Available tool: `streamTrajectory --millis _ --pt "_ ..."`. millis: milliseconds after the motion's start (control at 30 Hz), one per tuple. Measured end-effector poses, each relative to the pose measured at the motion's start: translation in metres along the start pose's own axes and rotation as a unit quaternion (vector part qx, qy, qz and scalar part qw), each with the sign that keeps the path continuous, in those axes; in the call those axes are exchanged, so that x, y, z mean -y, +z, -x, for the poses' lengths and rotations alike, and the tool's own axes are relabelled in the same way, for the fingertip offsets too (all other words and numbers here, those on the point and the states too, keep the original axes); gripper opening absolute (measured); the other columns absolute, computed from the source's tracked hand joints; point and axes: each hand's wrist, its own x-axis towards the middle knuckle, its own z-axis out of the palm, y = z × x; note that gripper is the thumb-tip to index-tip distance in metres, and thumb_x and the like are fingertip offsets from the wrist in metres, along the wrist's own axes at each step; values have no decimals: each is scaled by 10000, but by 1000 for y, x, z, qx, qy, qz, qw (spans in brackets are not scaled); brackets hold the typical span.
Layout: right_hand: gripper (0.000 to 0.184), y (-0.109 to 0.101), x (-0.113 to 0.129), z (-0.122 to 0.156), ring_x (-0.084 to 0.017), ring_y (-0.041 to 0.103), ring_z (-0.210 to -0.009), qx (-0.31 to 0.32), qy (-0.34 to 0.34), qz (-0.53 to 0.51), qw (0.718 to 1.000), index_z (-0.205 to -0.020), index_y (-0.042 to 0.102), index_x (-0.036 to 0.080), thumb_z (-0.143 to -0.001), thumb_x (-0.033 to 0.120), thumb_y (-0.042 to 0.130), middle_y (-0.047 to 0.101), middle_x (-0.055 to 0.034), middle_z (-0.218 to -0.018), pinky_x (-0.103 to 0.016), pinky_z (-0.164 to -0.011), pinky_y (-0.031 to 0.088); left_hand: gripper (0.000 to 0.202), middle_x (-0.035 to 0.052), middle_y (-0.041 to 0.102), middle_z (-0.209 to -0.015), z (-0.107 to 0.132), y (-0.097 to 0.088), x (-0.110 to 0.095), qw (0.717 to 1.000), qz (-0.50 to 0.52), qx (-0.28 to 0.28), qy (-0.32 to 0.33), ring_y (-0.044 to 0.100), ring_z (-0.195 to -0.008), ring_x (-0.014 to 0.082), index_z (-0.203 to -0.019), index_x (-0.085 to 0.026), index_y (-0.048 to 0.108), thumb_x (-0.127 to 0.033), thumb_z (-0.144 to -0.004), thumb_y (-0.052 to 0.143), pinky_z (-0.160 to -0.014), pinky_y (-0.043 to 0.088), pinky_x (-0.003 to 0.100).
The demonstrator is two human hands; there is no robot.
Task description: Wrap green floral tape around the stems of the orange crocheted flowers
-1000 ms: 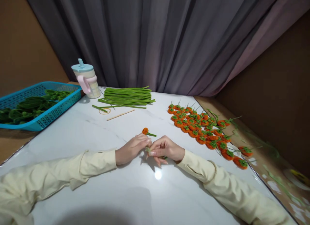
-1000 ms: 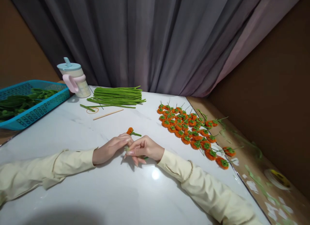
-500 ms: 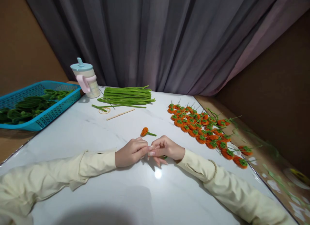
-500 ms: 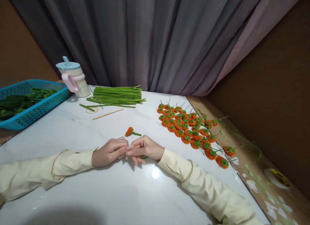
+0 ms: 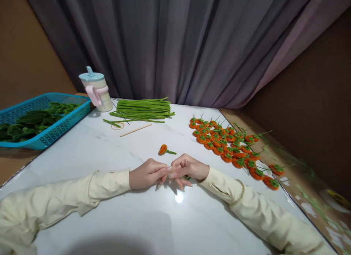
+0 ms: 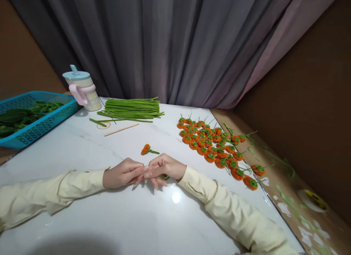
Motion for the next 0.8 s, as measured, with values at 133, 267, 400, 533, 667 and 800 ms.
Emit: streamTrajectory --millis 133,267,400,533,667,800 --pt "214 0 1 1 -47 451 -294 9 13 4 1000 -665 605 84 -739 262 698 622 -2 -470 -160 -320 289 518 -47 438 -419 1 -1 -1 999 -33 2 19 402 -382 49 -551 -148 470 -448 -953 344 -445 362 149" --pt "190 0 1 0 -49 450 -289 9 11 1 1000 -680 617 79 -741 242 693 625 -3 -471 -158 -317 308 508 -58 402 -403 0 -2 0 1000 -7 19 4 377 -364 51 -555 -156 447 -460 -949 346 -431 354 157" --pt "190 -1 1 0 -53 437 -272 15 8 -12 1000 -707 635 67 -744 245 691 623 -4 -467 -165 -307 336 519 -49 401 -448 -3 -4 0 999 -37 16 14 400 -434 74 -585 -162 439 -486 -959 283 -505 385 186" --pt "197 -1 0 0 -58 452 -280 24 7 -13 1000 -721 647 55 -746 245 692 627 -12 -473 -169 -316 354 522 -33 427 -514 -6 -7 1 999 -50 1 19 422 -502 92 -624 -160 438 -490 -968 224 -554 393 208" --pt "192 -2 -2 0 -55 479 -300 12 12 -11 1000 -724 651 58 -745 243 696 639 -14 -494 -158 -320 323 486 12 528 -633 -5 -7 3 992 -100 22 75 489 -590 109 -671 -148 502 -459 -967 273 -593 405 212" --pt "185 -3 -2 0 -49 484 -310 7 16 -5 1000 -747 660 60 -764 242 684 646 -14 -513 -158 -331 313 427 27 550 -640 -2 -5 4 983 -147 11 105 499 -580 111 -681 -152 509 -361 -977 284 -590 413 212"
